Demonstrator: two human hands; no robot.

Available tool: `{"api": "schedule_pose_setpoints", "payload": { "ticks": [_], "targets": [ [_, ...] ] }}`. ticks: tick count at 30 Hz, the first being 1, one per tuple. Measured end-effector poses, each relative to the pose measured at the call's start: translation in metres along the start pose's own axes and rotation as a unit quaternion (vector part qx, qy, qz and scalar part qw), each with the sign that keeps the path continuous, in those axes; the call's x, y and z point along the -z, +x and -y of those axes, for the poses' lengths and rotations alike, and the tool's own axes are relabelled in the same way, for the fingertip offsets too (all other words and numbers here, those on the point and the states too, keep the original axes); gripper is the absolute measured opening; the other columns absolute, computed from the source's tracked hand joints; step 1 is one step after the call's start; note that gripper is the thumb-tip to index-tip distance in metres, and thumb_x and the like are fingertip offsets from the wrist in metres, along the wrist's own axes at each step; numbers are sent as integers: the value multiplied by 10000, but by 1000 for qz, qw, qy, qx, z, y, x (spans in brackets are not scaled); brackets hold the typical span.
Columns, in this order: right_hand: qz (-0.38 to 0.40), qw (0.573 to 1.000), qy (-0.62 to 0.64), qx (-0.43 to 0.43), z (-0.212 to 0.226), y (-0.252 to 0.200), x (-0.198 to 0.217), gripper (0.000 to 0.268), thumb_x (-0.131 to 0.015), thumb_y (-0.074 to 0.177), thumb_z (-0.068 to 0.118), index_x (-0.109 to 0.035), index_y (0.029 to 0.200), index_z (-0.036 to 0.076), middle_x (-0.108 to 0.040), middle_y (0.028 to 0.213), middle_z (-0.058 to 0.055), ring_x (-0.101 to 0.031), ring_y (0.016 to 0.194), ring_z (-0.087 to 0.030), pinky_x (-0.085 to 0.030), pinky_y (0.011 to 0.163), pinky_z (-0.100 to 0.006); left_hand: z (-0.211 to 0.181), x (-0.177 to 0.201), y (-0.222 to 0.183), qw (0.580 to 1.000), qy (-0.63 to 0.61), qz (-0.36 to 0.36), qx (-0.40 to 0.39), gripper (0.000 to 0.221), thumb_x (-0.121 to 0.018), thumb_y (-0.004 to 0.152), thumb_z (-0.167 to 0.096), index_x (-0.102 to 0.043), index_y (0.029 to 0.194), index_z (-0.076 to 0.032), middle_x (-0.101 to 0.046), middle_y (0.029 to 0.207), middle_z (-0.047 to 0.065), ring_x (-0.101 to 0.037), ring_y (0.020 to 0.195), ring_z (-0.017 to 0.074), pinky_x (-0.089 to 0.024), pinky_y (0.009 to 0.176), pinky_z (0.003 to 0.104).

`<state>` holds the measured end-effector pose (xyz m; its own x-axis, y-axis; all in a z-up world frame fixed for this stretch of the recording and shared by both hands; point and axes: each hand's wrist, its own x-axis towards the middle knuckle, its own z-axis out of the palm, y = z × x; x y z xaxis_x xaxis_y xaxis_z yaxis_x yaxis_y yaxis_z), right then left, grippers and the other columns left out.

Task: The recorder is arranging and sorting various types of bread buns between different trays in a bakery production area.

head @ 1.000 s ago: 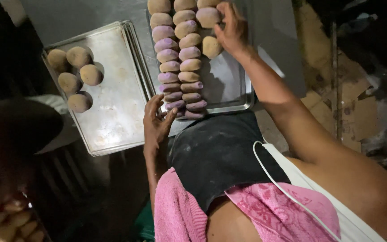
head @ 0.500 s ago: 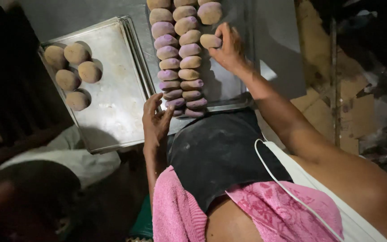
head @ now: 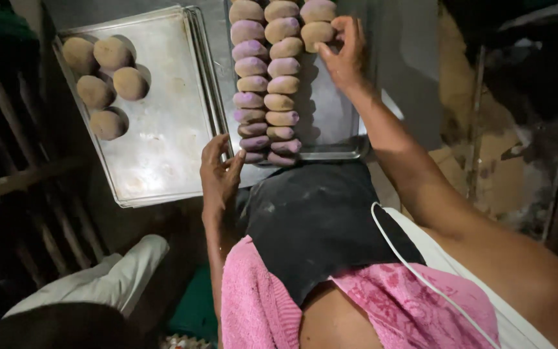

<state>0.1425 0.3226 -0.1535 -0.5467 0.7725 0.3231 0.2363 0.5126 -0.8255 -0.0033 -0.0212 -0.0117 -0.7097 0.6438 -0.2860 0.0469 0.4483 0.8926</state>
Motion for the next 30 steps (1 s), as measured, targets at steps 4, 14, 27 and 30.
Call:
{"api": "schedule_pose_setpoints", "payload": {
  "ticks": [4,14,27,30],
  "targets": [
    [-3,999,-1,-41,33,-6,13,532,-910,912,115,-557,1305,50,-585,1234,-104,-655,1089,-247,-573,924,-364,-1,3,-9,1000,-5,-19,-14,466,-776,944,-133,-586,1358,-33,-535,1378,86,-590,1171,189,-587,885,344],
    [-38,996,-13,-75,50,-40,42,397,-791,1016,64,-563,1341,60,-630,1223,-72,-656,1113,-208,-551,953,-347,72,59,28,996,11,-67,-61,518,-831,914,-133,-608,1374,-50,-566,1378,136,-657,1106,235,-629,789,332],
    [165,977,81,110,221,46,-159,302,-743,1018,20,-575,1267,50,-633,1148,-56,-651,1077,-183,-562,962,-338,159,222,172,912,272,-299,72,390,-881,786,-304,-712,1066,-91,-641,1183,201,-586,1072,402,-499,908,489],
    [196,967,36,160,239,63,-239,316,-774,989,79,-598,1250,59,-673,1112,-86,-679,1031,-222,-565,863,-359,137,216,152,937,208,-272,69,399,-911,736,-315,-687,976,-89,-644,1083,184,-607,1013,376,-507,874,482]
  ]
}}
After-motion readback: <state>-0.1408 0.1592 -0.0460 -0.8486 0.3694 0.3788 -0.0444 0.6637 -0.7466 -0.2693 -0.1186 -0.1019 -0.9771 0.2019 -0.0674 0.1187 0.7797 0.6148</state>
